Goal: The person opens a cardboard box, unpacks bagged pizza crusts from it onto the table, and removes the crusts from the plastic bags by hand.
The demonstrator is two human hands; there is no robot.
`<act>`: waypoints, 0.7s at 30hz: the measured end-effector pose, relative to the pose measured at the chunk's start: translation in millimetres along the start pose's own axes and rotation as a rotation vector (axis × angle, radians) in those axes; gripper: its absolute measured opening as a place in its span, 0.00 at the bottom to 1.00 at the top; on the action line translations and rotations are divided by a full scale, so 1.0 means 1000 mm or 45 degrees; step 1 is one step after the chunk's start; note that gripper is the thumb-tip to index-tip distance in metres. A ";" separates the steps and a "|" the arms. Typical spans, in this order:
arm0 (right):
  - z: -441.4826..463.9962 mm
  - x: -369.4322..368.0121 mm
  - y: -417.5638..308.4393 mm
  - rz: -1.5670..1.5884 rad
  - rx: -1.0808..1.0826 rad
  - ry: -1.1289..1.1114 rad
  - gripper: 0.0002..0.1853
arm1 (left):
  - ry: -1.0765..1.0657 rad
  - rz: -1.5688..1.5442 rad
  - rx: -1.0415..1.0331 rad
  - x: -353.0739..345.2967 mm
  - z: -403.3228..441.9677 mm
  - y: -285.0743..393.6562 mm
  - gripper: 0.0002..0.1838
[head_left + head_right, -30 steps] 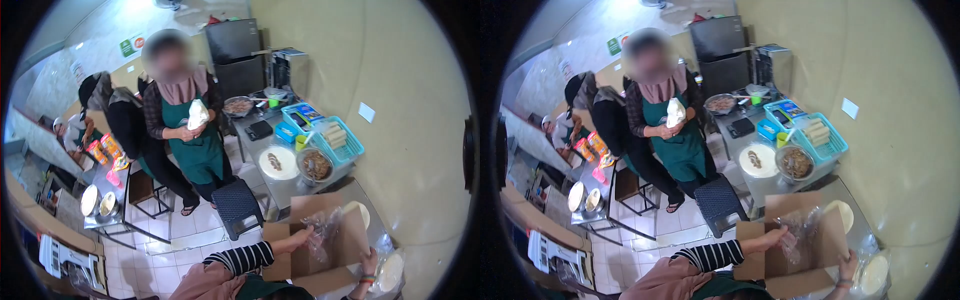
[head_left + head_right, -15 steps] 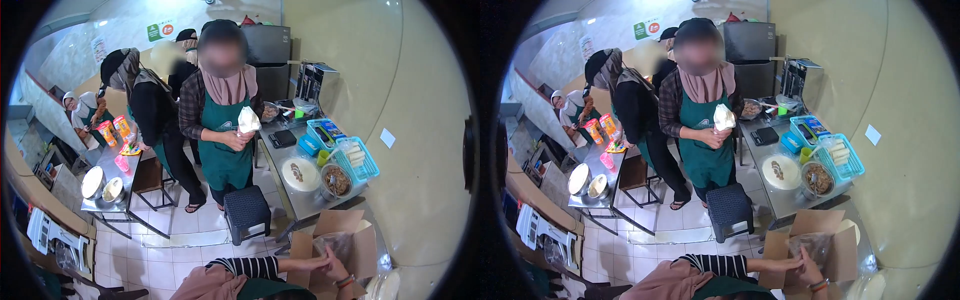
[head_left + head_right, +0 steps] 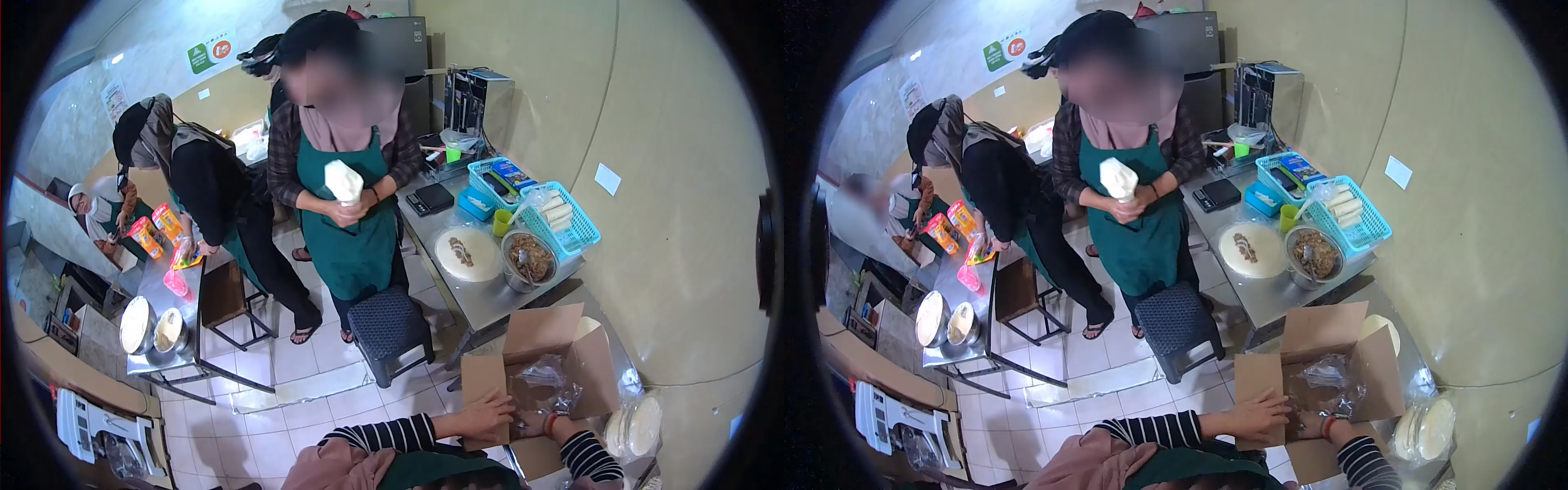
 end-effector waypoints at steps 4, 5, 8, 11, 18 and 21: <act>-0.002 0.050 -0.030 0.006 -0.188 0.433 0.34 | -0.006 0.097 0.064 -0.013 0.009 -0.002 0.37; -0.026 0.085 -0.064 -0.487 -0.157 0.612 0.32 | 0.055 0.083 0.058 -0.007 0.011 0.007 0.38; -0.074 0.123 -0.091 -0.182 -0.046 0.716 0.29 | -0.005 -0.030 -0.018 0.011 0.020 0.035 0.43; -0.179 0.180 -0.097 0.363 0.054 1.081 0.25 | -0.139 -0.003 0.043 0.009 0.026 0.054 0.45; -0.368 0.055 0.137 0.343 -1.247 1.694 0.29 | -0.236 0.007 0.301 0.004 0.028 0.062 0.36; -0.367 -0.015 0.203 -0.049 -1.324 1.664 0.50 | -0.164 -0.081 0.374 0.014 0.035 0.067 0.34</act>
Point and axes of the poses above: each hand's wrist, its own z-axis towards the middle knuckle, its own x-axis out of the back of the hand, y = z × x, the point moved 8 cm from there along z, towards the middle knuckle, and after that the axes turned 8 degrees about z, right-handed, at the moved point
